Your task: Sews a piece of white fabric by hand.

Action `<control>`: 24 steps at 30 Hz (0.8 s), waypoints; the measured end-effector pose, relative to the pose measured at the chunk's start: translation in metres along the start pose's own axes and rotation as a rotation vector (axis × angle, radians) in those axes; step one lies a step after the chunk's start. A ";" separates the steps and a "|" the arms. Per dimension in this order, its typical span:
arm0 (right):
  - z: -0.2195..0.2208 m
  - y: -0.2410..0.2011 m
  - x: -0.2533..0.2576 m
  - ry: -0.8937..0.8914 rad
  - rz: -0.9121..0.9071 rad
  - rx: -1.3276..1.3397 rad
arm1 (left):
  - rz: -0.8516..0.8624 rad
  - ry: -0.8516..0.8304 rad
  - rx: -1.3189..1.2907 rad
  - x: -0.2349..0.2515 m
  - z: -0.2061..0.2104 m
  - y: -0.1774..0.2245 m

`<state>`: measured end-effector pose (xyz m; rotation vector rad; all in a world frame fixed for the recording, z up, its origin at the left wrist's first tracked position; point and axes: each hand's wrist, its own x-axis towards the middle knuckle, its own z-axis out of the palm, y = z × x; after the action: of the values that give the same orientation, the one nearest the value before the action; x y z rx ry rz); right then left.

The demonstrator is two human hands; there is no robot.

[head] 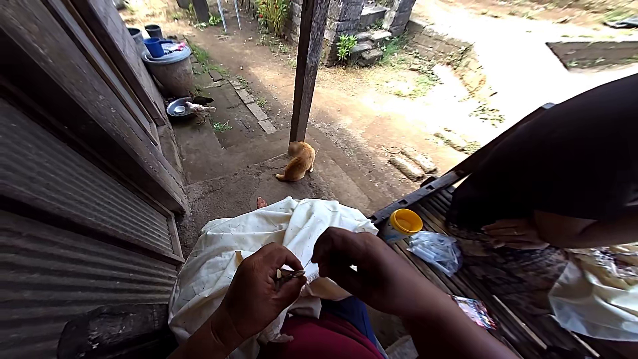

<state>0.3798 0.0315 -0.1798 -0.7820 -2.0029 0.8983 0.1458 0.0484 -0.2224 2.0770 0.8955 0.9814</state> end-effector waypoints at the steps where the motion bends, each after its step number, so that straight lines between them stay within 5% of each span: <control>1: -0.001 0.000 0.000 -0.003 -0.024 -0.083 | -0.007 -0.001 -0.011 0.000 0.000 0.000; 7: 0.013 0.002 -0.003 0.087 -0.045 -0.517 | -0.019 0.009 -0.028 0.000 0.003 0.002; 24: 0.024 0.012 0.000 0.134 -0.142 -0.546 | -0.077 -0.139 -0.193 0.002 0.000 0.002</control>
<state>0.3622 0.0309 -0.1999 -0.9483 -2.1729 0.2020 0.1473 0.0487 -0.2196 1.9086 0.7720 0.8371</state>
